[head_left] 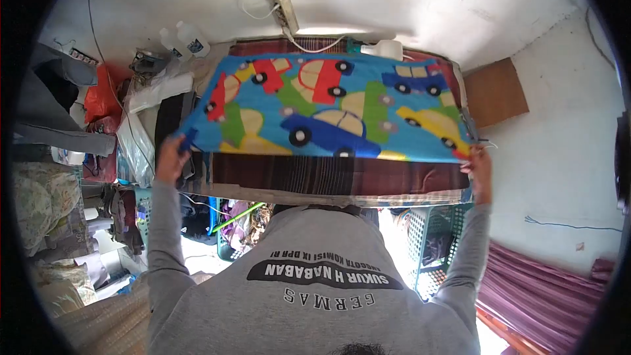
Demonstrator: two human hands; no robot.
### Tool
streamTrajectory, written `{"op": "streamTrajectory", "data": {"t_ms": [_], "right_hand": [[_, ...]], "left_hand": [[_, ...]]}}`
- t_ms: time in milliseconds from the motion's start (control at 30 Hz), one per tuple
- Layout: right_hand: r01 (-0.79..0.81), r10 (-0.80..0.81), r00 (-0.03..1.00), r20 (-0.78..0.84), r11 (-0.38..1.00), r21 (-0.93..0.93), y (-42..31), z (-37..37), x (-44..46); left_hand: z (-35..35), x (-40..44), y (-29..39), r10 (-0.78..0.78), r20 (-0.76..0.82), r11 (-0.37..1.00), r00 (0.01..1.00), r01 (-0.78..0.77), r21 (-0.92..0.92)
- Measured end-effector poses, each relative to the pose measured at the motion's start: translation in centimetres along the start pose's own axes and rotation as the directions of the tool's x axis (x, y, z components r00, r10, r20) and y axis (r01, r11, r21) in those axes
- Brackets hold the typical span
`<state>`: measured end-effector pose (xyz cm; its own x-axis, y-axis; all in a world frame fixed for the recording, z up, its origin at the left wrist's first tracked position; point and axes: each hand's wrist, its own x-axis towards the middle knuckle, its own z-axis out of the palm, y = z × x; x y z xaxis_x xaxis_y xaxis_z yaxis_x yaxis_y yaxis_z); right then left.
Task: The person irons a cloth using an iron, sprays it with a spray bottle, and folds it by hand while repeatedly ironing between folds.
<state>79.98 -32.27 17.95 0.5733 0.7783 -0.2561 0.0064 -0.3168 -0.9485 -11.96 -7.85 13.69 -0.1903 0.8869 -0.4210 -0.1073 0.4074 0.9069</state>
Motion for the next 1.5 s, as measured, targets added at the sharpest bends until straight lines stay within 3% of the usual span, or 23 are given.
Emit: {"op": "streamTrajectory", "data": {"t_ms": [167, 233, 333, 400, 433, 467, 500, 533, 600, 667, 700, 733, 767, 833, 867, 933, 1033, 1167, 1267, 1367, 1400, 1467, 1500], "right_hand": [[-0.073, 0.072, 0.997, -0.030, 0.996, -0.050, 22.1, -0.5, -1.3], [-0.064, 0.065, 0.995, -0.076, 0.998, 0.006, 20.4, 0.0, -1.7], [0.003, 0.005, 0.994, -0.108, 0.998, 0.067, 20.0, -0.8, -0.7], [-0.010, -0.002, 0.999, -0.039, 0.950, -0.314, 20.6, -1.9, 0.0], [-0.014, 0.002, 0.999, -0.038, 0.949, -0.316, 21.0, -2.1, 0.5], [0.120, -0.127, 0.991, 0.039, 0.733, -0.670, 21.4, -2.1, 1.2], [0.207, -0.253, 0.961, 0.115, 0.376, -0.903, 22.0, -2.1, 2.0], [0.141, -0.362, 0.931, 0.047, 0.237, -0.961, 20.6, -0.2, 2.0], [0.212, -0.539, 0.842, -0.009, 0.348, -0.913, 15.9, 7.5, 2.3], [0.439, -0.594, 0.798, 0.102, 0.457, -0.773, 11.0, 16.8, 1.9], [0.461, -0.480, 0.843, 0.241, 0.418, -0.783, 9.0, 21.4, 1.4], [0.589, -0.486, 0.787, 0.381, 0.409, -0.697, 6.5, 25.7, 0.2], [0.673, -0.489, 0.710, 0.507, 0.260, -0.693, 9.1, 29.1, 1.0], [0.811, -0.436, 0.585, 0.684, 0.314, -0.494, 7.4, 34.6, 0.8], [0.808, -0.432, 0.589, 0.683, 0.314, -0.498, 7.3, 35.8, 2.0], [0.851, -0.368, 0.518, 0.772, 0.127, -0.510, 7.4, 37.2, 4.6], [0.694, -0.385, 0.687, 0.616, 0.099, -0.713, 6.5, 32.6, 12.5], [0.543, -0.462, 0.743, 0.484, -0.005, -0.840, 8.8, 22.0, 23.8], [0.498, -0.493, 0.790, 0.365, 0.169, -0.851, 9.2, 16.6, 27.7], [0.429, -0.430, 0.849, 0.307, 0.223, -0.875, 8.3, 15.4, 28.4], [0.424, -0.425, 0.853, 0.304, 0.223, -0.878, 7.4, 15.6, 28.2], [0.523, -0.540, 0.758, 0.366, 0.169, -0.835, 5.5, 16.3, 27.0], [0.520, -0.534, 0.763, 0.365, 0.170, -0.837, 5.7, 15.9, 27.2]], "left_hand": [[2.1, -2.3, -15.3, -0.229, -0.176, 0.963, 0.957, 0.250, 0.105], [2.8, -1.7, -16.4, -0.050, -0.367, 0.972, 0.929, 0.129, 0.194], [0.6, -0.5, -16.3, 0.024, -0.362, 0.963, 0.932, 0.076, 0.259], [0.2, -0.8, -16.2, -0.001, -0.350, 0.925, 0.937, 0.134, 0.356], [0.4, -1.0, -15.9, -0.027, -0.340, 0.877, 0.940, 0.185, 0.443], [1.1, -1.2, -16.1, -0.031, -0.342, 0.877, 0.939, 0.190, 0.442], [3.3, -2.1, -15.6, 0.249, -0.389, 0.590, 0.887, 0.180, 0.787], [5.6, -3.1, -15.0, 0.509, -0.292, 0.173, 0.810, 0.235, 0.956], [12.4, -4.0, -12.4, 0.734, -0.047, 0.096, 0.678, -0.035, 0.995], [19.3, -3.0, -11.6, 0.719, 0.189, 0.108, 0.669, -0.376, 0.920], [22.7, -2.4, -11.6, 0.699, 0.311, 0.089, 0.644, -0.509, 0.856], [26.1, -1.8, -11.5, 0.668, 0.426, 0.081, 0.610, -0.629, 0.774], [30.1, -2.0, -10.3, 0.627, 0.542, 0.055, 0.560, -0.726, 0.686], [35.2, -0.1, -12.7, 0.492, 0.686, 0.001, 0.536, -0.788, 0.616], [36.4, 0.7, -12.8, 0.490, 0.687, 0.004, 0.536, -0.790, 0.613], [37.8, 2.3, -12.4, 0.401, 0.703, -0.152, 0.587, -0.714, 0.683], [34.7, 6.6, -10.8, 0.421, 0.562, -0.179, 0.712, -0.543, 0.821], [27.6, 13.3, -9.5, 0.453, 0.420, -0.214, 0.787, -0.361, 0.908], [24.2, 17.0, -9.8, 0.460, 0.403, -0.283, 0.791, -0.299, 0.911], [23.8, 19.2, -8.3, 0.542, 0.371, -0.191, 0.755, -0.319, 0.928], [24.2, 19.4, -6.8, 0.513, 0.304, -0.150, 0.802, -0.265, 0.953], [24.0, 20.0, -5.5, 0.469, 0.238, -0.115, 0.851, -0.208, 0.971], [23.5, 20.9, -5.0, 0.460, 0.325, -0.243, 0.826, -0.235, 0.941]]}}
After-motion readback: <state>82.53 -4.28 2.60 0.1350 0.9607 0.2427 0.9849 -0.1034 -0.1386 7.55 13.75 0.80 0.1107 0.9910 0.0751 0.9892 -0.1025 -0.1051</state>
